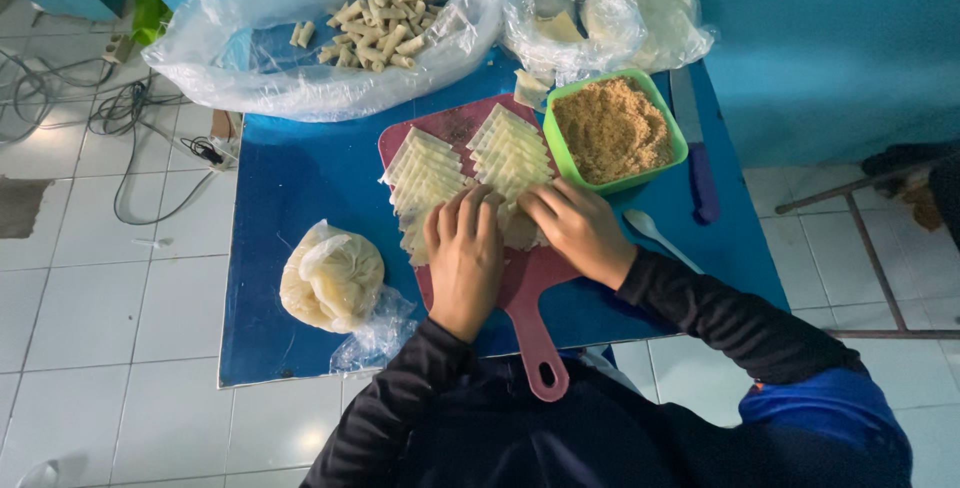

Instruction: The person picks up folded dough wrappers from a plastic-lined tray and arranges them in rows on a pink paddle board, pressing pieces together by hand. They occasionally reach into a green container of brown filling and place small pieces of dough on the board while working through the batch.

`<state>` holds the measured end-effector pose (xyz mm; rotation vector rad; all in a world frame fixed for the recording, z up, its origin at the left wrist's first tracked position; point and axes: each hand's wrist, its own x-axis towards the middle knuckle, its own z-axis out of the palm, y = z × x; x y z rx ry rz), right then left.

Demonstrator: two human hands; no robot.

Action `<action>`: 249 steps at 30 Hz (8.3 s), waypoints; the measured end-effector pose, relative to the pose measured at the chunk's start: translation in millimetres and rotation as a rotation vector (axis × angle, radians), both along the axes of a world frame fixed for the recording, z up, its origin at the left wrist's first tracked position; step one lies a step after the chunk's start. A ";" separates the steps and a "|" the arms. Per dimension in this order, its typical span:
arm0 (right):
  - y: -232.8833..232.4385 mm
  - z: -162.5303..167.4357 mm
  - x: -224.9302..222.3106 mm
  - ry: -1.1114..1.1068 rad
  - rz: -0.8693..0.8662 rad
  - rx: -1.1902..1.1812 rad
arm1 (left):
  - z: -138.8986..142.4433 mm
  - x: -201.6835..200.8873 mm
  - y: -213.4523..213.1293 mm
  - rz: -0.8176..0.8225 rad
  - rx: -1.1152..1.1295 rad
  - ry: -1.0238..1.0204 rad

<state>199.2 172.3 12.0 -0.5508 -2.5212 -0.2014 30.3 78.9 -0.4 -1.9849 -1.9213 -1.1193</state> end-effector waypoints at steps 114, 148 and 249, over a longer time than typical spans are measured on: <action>-15.6 9.7 29.4 0.056 -0.139 -0.323 | 4.9 21.2 -4.2 -0.114 -0.076 -0.224; -21.3 7.1 17.9 0.239 -0.005 -0.503 | 3.0 14.4 -24.9 -0.257 0.000 -0.016; 1.8 2.6 28.8 0.016 0.083 -0.394 | -3.5 3.6 5.0 -0.199 -0.085 -0.005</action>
